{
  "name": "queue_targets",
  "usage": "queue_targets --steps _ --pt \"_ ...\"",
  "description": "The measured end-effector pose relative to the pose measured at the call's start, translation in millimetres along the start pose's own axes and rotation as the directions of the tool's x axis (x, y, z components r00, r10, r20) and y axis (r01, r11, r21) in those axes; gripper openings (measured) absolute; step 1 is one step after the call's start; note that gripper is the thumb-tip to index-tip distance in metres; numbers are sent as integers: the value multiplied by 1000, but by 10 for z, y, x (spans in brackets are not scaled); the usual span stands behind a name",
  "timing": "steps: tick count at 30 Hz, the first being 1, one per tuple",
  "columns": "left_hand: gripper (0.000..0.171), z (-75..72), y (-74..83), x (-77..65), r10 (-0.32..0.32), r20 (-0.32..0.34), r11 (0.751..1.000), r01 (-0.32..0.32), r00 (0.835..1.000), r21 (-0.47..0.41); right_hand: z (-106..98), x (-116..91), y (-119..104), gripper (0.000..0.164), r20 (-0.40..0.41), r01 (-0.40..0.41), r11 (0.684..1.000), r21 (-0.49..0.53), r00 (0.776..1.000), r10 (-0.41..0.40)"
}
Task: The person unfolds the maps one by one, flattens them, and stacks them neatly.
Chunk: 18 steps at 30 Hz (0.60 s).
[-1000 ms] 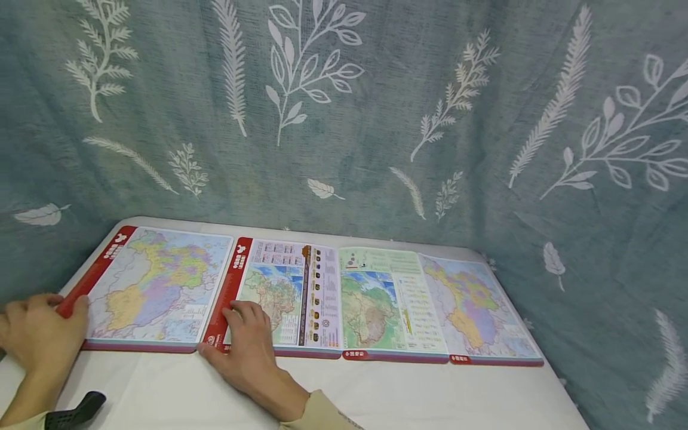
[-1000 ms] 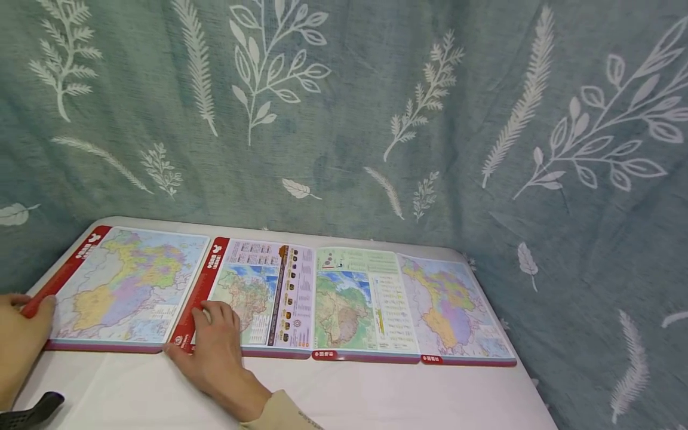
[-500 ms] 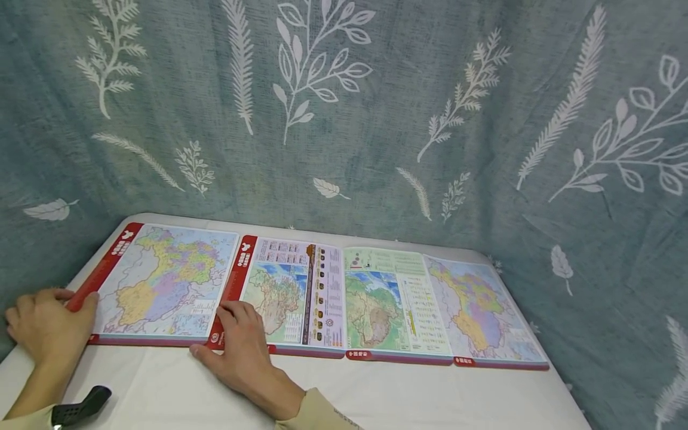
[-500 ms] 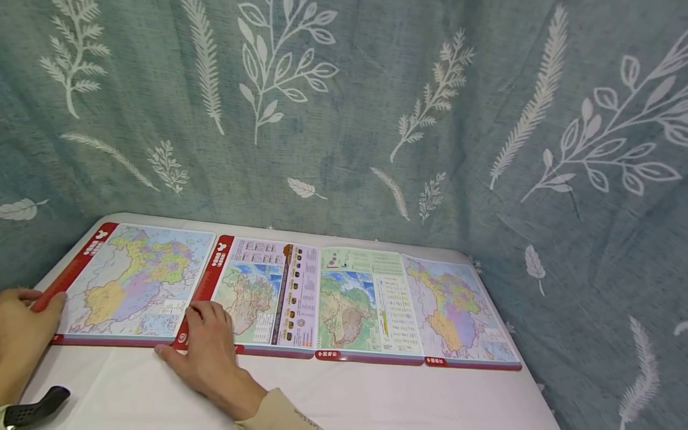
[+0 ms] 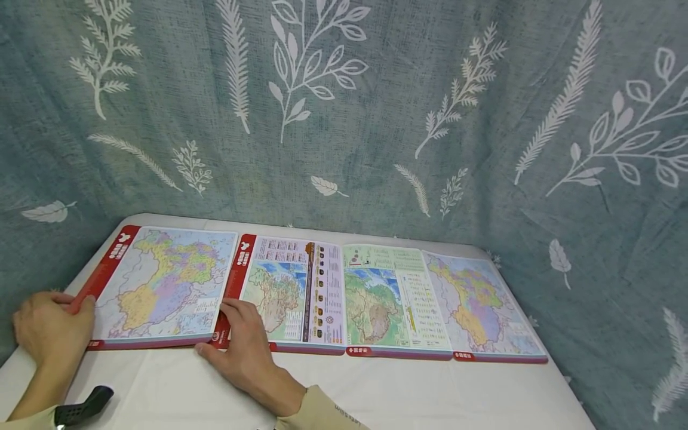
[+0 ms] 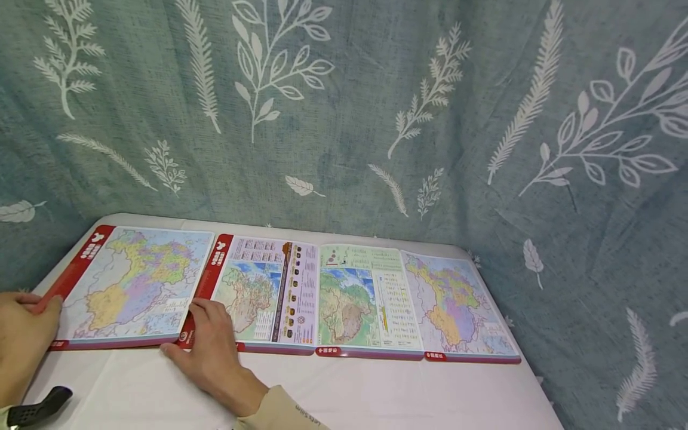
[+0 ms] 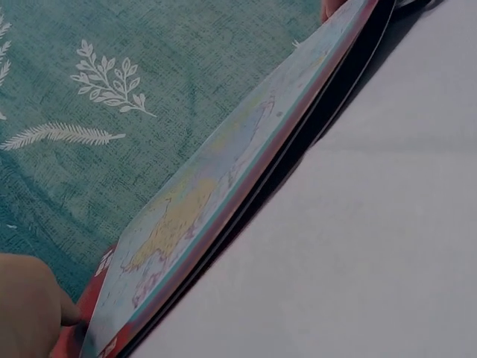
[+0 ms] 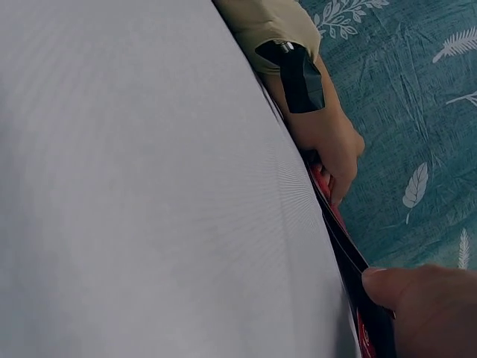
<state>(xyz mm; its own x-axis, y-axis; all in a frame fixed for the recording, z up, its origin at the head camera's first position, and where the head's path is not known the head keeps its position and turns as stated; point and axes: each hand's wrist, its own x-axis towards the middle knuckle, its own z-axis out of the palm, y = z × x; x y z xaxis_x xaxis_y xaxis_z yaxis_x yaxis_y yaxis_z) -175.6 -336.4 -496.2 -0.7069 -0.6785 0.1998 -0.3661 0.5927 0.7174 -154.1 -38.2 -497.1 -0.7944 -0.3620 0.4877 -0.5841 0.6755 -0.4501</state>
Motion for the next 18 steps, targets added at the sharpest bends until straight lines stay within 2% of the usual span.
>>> queue_targets --steps 5,10,18 --pt "42 -16 -12 -3 -43 0 999 43 999 1 28 -27 -6 65 -33 6 1000 23 999 -5" --pt "38 14 -47 -33 -4 -14 1000 4 1000 -20 -8 -83 35 66 -43 8 1000 16 999 -8" --pt "36 46 30 -81 49 -15 999 -50 999 -17 -86 -139 116 68 -69 29 1000 4 997 -29"
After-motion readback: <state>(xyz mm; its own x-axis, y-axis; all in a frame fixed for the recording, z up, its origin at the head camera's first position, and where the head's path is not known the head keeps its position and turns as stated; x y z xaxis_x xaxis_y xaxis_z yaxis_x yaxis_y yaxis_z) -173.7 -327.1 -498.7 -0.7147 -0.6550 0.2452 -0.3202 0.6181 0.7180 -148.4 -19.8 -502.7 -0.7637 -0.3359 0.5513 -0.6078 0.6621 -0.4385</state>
